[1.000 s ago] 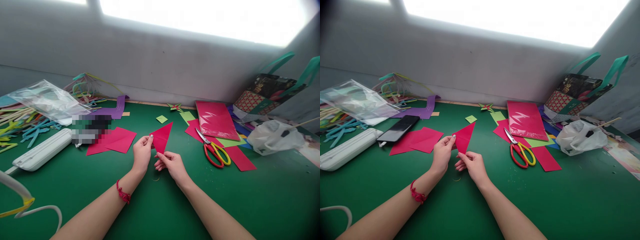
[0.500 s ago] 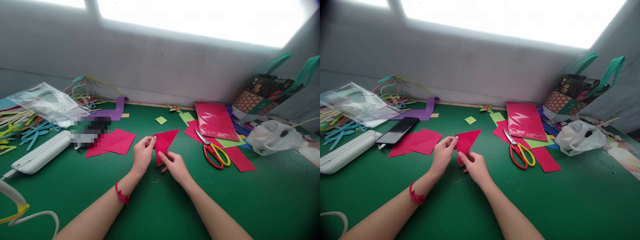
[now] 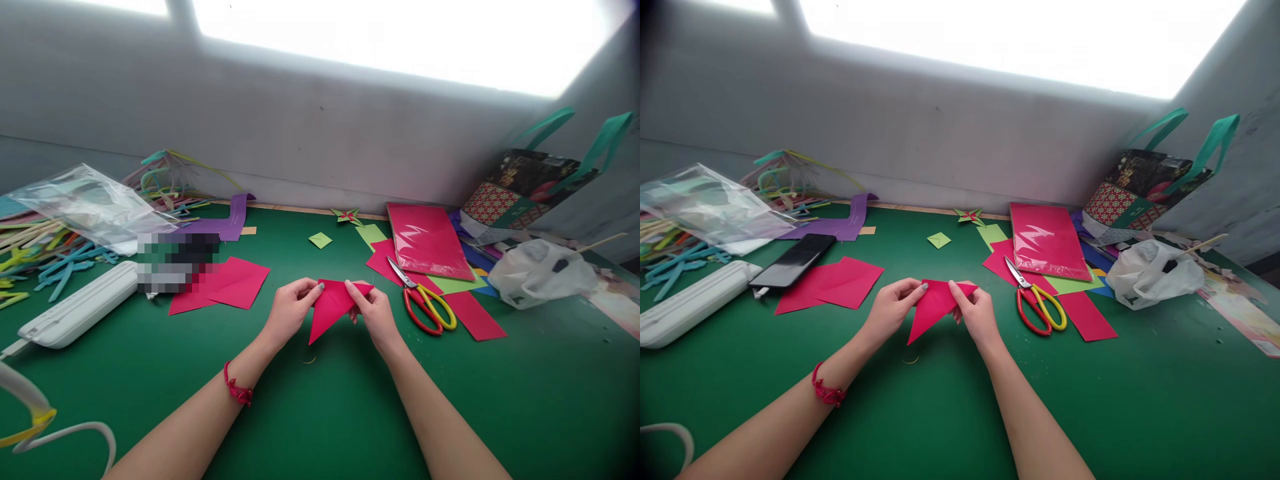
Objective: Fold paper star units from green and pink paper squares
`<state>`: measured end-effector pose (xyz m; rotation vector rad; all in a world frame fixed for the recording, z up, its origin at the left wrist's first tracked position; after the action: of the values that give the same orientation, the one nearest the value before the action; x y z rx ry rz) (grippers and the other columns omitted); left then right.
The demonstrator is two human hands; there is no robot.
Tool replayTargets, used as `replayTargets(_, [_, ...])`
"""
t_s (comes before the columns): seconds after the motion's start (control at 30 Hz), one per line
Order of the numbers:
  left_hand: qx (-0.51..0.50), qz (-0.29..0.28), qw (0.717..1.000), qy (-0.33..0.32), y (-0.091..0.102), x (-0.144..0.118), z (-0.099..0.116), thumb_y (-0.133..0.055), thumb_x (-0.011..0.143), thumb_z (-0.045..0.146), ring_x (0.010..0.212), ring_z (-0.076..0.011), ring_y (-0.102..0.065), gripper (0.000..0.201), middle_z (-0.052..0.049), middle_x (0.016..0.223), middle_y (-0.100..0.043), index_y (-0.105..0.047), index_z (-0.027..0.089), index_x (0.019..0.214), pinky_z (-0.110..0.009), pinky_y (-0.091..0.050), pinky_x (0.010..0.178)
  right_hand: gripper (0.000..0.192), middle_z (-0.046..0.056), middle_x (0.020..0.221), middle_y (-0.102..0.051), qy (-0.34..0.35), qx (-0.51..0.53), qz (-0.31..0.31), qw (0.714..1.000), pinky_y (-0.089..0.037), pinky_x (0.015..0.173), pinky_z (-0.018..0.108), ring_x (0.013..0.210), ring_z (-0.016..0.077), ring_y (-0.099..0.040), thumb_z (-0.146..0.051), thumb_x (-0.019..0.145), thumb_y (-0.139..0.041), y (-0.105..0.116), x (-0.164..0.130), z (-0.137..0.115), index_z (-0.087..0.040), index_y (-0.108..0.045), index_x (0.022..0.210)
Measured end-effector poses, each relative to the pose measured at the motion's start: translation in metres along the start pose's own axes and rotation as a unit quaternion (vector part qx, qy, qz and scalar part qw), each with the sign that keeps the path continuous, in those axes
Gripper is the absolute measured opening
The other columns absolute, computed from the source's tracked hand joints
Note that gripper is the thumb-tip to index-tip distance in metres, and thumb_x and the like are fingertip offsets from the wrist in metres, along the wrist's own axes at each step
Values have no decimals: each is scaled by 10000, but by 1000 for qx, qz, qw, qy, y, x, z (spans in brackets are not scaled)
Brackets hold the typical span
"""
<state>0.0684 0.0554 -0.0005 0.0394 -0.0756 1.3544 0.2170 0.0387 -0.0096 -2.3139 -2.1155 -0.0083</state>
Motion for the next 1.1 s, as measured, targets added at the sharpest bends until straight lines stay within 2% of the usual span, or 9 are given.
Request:
replayTargets(0.1, [5, 1, 1000, -2, 2, 2, 1, -544, 724, 374, 650, -159, -546, 225, -33, 682, -601, -613, 160, 733, -233, -430, 574, 298, 3, 467, -542, 9, -13, -40, 999, -374, 370, 228, 384, 114, -486, -439, 722, -556, -1, 1, -6, -145, -598, 746])
replayTargets(0.3, [3, 1, 1000, 10, 7, 4, -1, -557, 701, 395, 631, -154, -535, 247, -27, 669, -596, -623, 158, 729, -233, -423, 567, 340, 28, 495, -602, 0, -6, -68, 998, -460, 438, 273, 435, 158, -572, -475, 721, -537, 2, 3, -7, -145, -615, 744])
replayTargets(0.53, [20, -12, 1000, 6, 13, 7, -4, -551, 708, 375, 597, -138, -515, 231, -21, 646, -582, -623, 157, 727, -229, -411, 555, 339, 66, 582, -643, -15, 28, -91, 995, -491, 479, 299, 505, 177, -609, -460, 734, -531, 8, 5, -6, -135, -599, 665])
replayTargets(0.63, [32, -21, 999, 15, 12, 7, -6, -554, 697, 381, 603, -148, -519, 239, -31, 661, -591, -629, 156, 726, -238, -416, 562, 394, 60, 579, -634, -24, 33, -94, 995, -476, 460, 286, 504, 171, -601, -495, 749, -484, 9, 5, -6, -128, -628, 752])
replayTargets(0.73, [54, -37, 998, 12, 9, 6, -4, -551, 694, 384, 596, -145, -510, 241, -27, 651, -586, -634, 158, 708, -229, -403, 543, 382, 20, 529, -603, -26, -21, -109, 993, -426, 406, 236, 446, 132, -554, -476, 727, -525, 9, 3, -6, -137, -627, 869])
replayTargets(0.87, [68, -53, 996, 5, 5, 4, -1, -547, 695, 380, 559, -136, -499, 235, -17, 605, -576, -638, 163, 674, -219, -390, 497, 337, -11, 465, -554, -27, -97, -146, 984, -322, 348, 186, 379, 80, -455, -452, 703, -560, 6, 0, -3, -139, -642, 799])
replayTargets(1.1, [10, -58, 998, 28, 5, 5, -4, -550, 697, 352, 596, -142, -526, 209, -16, 629, -587, -635, 162, 675, -229, -411, 554, 307, -22, 450, -520, -17, -104, -133, 985, -277, 353, 189, 377, 69, -407, -436, 714, -554, 5, -1, -3, -151, -650, 776])
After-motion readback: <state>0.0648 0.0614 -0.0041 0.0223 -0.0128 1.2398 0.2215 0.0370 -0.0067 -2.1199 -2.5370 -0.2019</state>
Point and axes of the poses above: each hand's wrist, its own x-axis towards the middle knuckle, its own y-axis out of the back of the hand, z = x × y, the point moved 8 cm from there along x, towards the middle knuckle
